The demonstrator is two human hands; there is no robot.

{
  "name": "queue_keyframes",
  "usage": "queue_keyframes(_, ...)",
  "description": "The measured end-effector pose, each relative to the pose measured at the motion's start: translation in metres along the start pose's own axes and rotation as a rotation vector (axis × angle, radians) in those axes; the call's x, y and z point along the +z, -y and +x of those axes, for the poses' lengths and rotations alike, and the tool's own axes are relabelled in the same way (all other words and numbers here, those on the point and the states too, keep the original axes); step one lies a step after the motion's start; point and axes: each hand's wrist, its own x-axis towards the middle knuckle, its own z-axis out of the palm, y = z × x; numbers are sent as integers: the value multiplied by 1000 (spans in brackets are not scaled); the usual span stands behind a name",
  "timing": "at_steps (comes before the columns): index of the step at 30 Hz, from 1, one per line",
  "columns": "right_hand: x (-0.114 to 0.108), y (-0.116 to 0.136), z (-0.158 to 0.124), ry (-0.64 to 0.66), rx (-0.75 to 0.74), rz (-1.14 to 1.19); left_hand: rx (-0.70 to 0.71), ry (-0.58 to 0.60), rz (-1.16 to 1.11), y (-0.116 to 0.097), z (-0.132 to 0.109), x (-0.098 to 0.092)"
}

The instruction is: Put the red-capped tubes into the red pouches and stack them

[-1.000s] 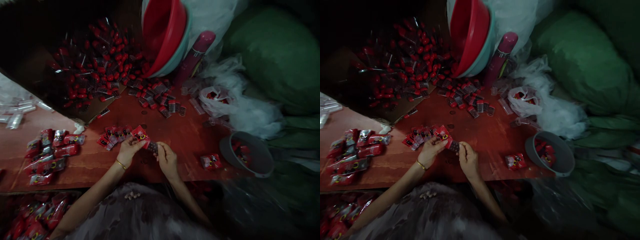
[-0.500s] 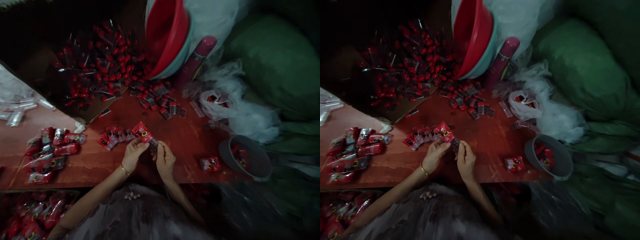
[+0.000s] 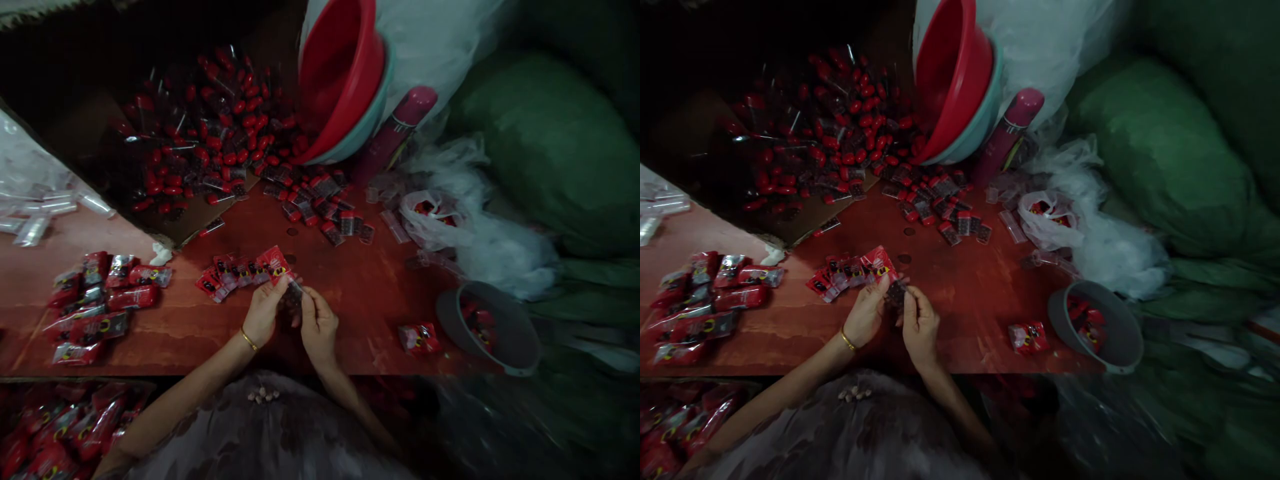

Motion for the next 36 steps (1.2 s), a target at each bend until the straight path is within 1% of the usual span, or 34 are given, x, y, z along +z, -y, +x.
queue_keyframes(4, 5, -2, -3, -37, -21, -39, 32, -85, -14, 2, -1, 4)
queue_keyframes(6, 6, -4, -3, -76, -27, -42, 33, -83, -1, 3, -4, 5)
queue_keyframes(8, 6, -4, -2, -85, -14, -16, 23, -47, 17, 4, -6, 6)
queue_keyframes(10, 5, -3, -1, -74, 10, 21, 38, -14, 16, 3, -6, 5)
queue_keyframes(12, 5, -1, -1, -46, 31, 44, 79, -14, 6, 0, -4, 2)
queue_keyframes(14, 5, 1, -2, -10, 47, 47, 122, -53, 12, -4, -1, -1)
queue_keyframes(16, 5, 2, -4, 4, 56, 37, 134, -91, 30, -5, 0, -2)
queue_keyframes(17, 6, 2, -4, -10, 52, 24, 124, -95, 40, -4, 0, -1)
queue_keyframes(21, 6, 0, 0, -135, 1, -39, 93, -94, 86, 3, -8, 5)
queue_keyframes(23, 4, 1, 4, -142, -19, -44, 97, -99, 95, 6, -10, 8)
queue_keyframes(26, 1, 4, 7, -57, -12, -14, 82, -102, 61, 4, -9, 8)
queue_keyframes(29, -1, 3, 8, 103, 59, 103, 79, -98, 17, -3, -6, 6)
queue_keyframes(32, 0, -3, 10, 254, 104, 266, 64, -100, -20, -9, -5, 4)
queue_keyframes(34, 0, -8, 12, 294, 113, 321, 37, -113, -51, -8, -5, 2)
queue_keyframes(36, 1, -10, 14, 283, 133, 332, 31, -128, -65, -4, -5, -1)
